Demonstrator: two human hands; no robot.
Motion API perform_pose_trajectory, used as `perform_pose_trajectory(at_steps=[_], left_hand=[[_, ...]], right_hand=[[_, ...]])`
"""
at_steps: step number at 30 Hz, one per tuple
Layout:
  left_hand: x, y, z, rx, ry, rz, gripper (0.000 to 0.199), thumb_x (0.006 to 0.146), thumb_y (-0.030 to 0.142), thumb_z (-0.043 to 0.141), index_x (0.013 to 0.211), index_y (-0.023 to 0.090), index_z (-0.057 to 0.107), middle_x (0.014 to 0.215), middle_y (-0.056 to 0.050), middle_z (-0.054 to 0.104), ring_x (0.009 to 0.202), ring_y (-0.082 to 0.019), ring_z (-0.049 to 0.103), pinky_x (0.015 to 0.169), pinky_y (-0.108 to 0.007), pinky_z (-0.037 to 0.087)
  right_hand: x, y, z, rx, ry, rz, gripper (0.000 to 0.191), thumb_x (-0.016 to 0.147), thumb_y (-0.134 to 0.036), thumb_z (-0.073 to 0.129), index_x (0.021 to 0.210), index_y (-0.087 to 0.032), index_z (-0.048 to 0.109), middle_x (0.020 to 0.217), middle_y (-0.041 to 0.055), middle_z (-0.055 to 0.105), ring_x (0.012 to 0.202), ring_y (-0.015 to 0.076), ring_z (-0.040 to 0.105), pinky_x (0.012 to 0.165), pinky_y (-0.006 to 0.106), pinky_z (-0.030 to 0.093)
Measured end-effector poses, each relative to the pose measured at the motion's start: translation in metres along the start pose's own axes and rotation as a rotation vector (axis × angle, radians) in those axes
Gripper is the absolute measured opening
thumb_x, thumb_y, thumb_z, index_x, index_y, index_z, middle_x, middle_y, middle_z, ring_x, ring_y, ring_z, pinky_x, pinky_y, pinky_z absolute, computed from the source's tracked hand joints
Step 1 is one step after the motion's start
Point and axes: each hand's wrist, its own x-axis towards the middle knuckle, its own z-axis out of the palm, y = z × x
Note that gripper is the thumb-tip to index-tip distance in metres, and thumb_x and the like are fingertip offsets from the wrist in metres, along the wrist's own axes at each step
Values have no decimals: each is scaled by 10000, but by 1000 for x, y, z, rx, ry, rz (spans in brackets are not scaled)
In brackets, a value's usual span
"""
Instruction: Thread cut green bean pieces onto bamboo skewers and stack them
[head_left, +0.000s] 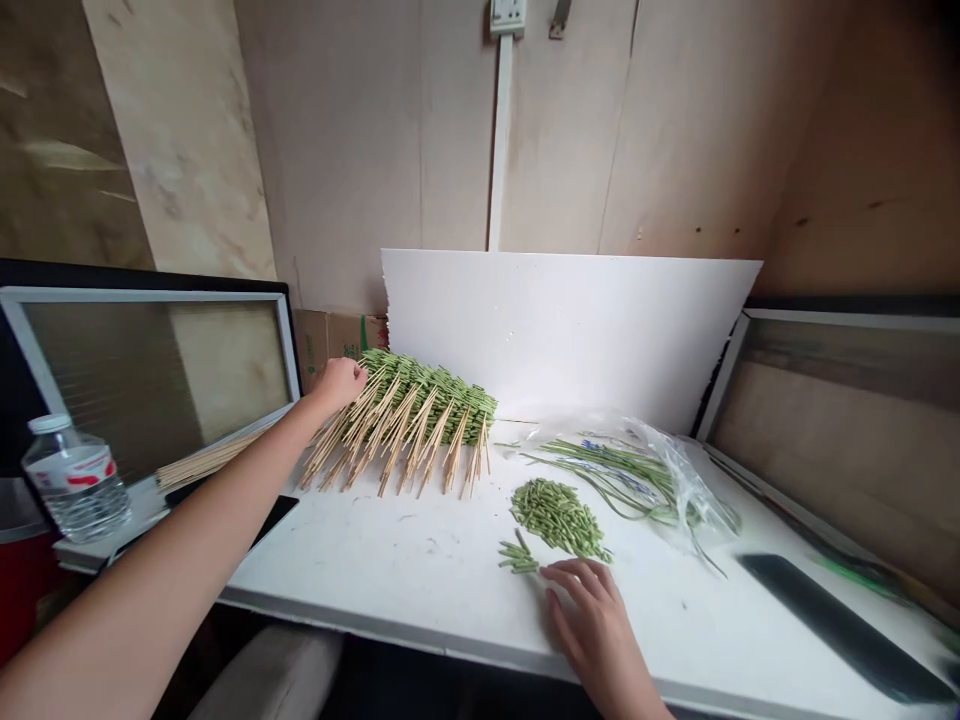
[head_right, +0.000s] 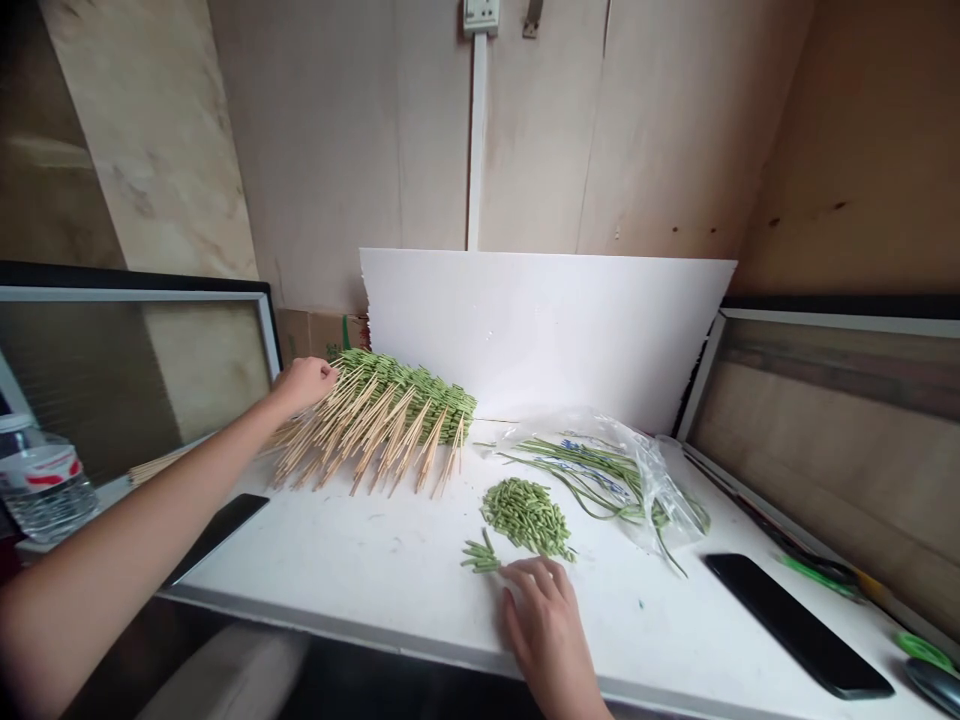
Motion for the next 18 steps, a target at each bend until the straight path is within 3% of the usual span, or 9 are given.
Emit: perform_pose_trajectory(at_steps=[4,7,13,18], left_hand=[[-14,-34,-19,55,75,-89,476,974,511,428,950,186,774,976,-166,778,927,-332,708,760,-358,504],[-24,-70,-22,88,74,-185,477,971,495,417,1009,179,773,1000,-179,776,929,-348,714,752,-369,512],[-44,-145,-4,129,-107,-327,265,818,386,627,841,168,776,890,-180,775,848,-345,733,711,-345,513],[-53,-189,15,134,-201,-340,263,762,367,687,897,153,762,895,-173,778,941,-336,729,745,-318,511]], right_hand=[[9,1,1,-51,-8,-62,251,981,-254,575,1209,-292,671,1179,90,695,1144,312,617,950,512,558],[15,3,2,-68,-9,-88,244,980,-260,573,1194,-295,686,1191,86,699,1142,303,624,945,493,562],[25,19,3,-84,31,-113,237,983,-305,592,1194,-277,698,1182,103,706,1130,313,635,944,492,551],[29,30,5,-88,70,-151,243,972,-313,610,1193,-279,703,1173,98,720,1114,311,657,927,473,560]])
